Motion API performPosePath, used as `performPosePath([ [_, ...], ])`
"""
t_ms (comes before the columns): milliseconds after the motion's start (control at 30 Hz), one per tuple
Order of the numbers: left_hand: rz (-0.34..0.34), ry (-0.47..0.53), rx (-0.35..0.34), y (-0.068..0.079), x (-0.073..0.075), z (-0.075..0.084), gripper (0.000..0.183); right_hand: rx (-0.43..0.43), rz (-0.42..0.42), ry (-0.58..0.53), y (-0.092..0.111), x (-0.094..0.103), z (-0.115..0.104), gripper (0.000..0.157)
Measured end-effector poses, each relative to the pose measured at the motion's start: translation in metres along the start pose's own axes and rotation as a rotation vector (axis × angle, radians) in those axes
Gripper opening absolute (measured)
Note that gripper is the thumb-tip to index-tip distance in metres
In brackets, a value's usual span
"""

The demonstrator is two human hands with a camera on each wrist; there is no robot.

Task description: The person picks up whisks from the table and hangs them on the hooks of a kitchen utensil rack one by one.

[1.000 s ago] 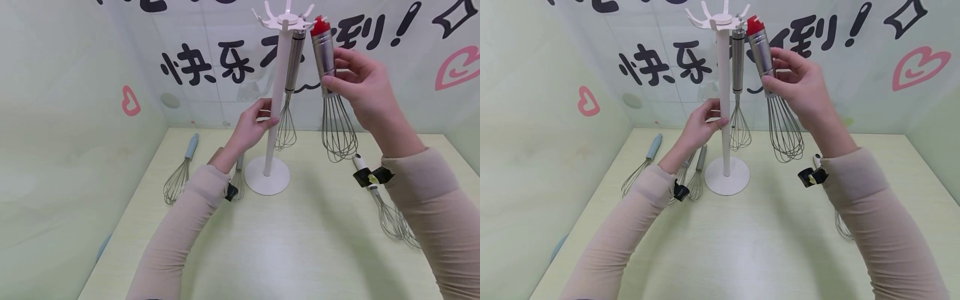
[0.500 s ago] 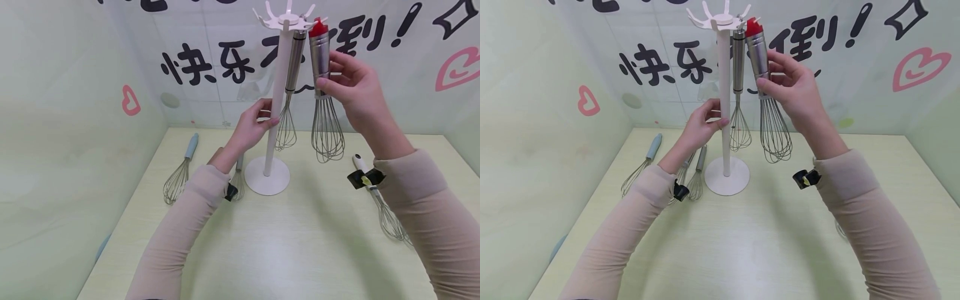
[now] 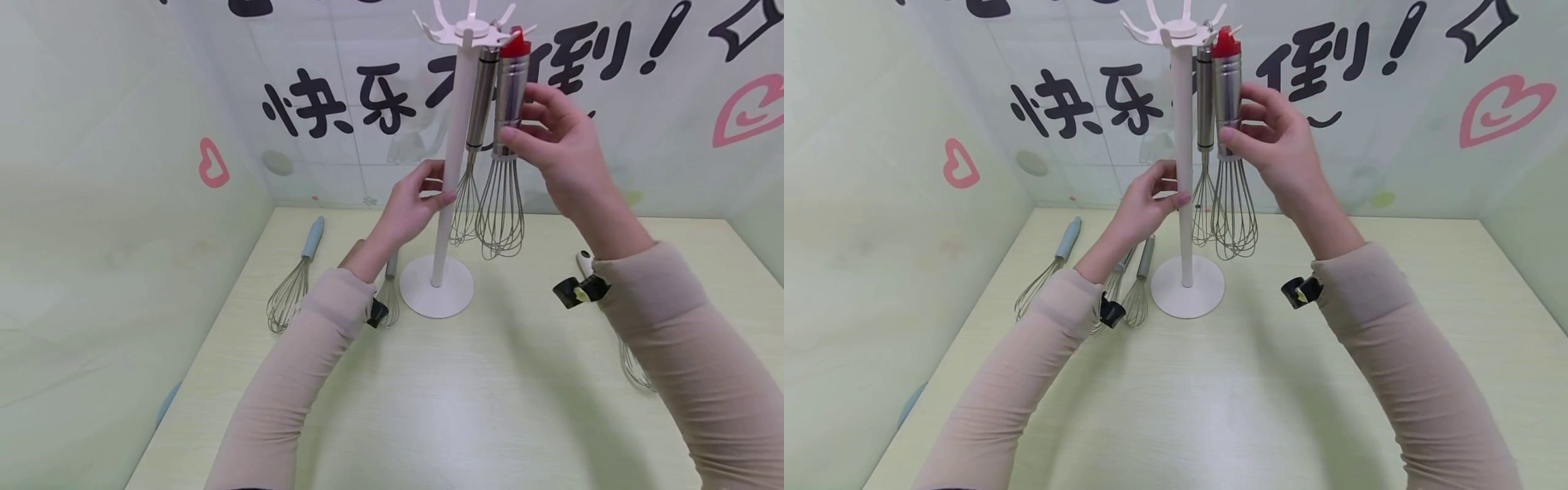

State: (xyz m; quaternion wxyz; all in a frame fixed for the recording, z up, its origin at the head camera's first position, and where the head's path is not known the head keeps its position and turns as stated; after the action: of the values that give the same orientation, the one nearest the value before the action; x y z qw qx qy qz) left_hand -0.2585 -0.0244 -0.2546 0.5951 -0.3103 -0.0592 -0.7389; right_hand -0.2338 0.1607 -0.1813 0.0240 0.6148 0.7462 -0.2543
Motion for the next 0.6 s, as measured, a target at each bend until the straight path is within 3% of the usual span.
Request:
performPosePath([
  [600, 0.003, 0.007, 0.002, 0.0004, -0.0003, 0.0006, 0.04, -0.03, 0.01, 0.028, 0.0008, -0.0008, 0.0044, 0.041],
])
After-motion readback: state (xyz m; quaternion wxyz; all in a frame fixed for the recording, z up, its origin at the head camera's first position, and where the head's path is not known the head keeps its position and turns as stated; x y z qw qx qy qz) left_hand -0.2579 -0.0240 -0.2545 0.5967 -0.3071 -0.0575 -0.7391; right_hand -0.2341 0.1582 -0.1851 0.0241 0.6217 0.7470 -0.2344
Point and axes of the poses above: each hand's wrist, its own y-axis away from the middle knuckle, its own x-axis out of the back of the hand, z = x × y, the point moved 3 cm from there along -y, towards the middle knuckle, and after that the axes turned 10 degrees about -y, right-handed, at the moved point
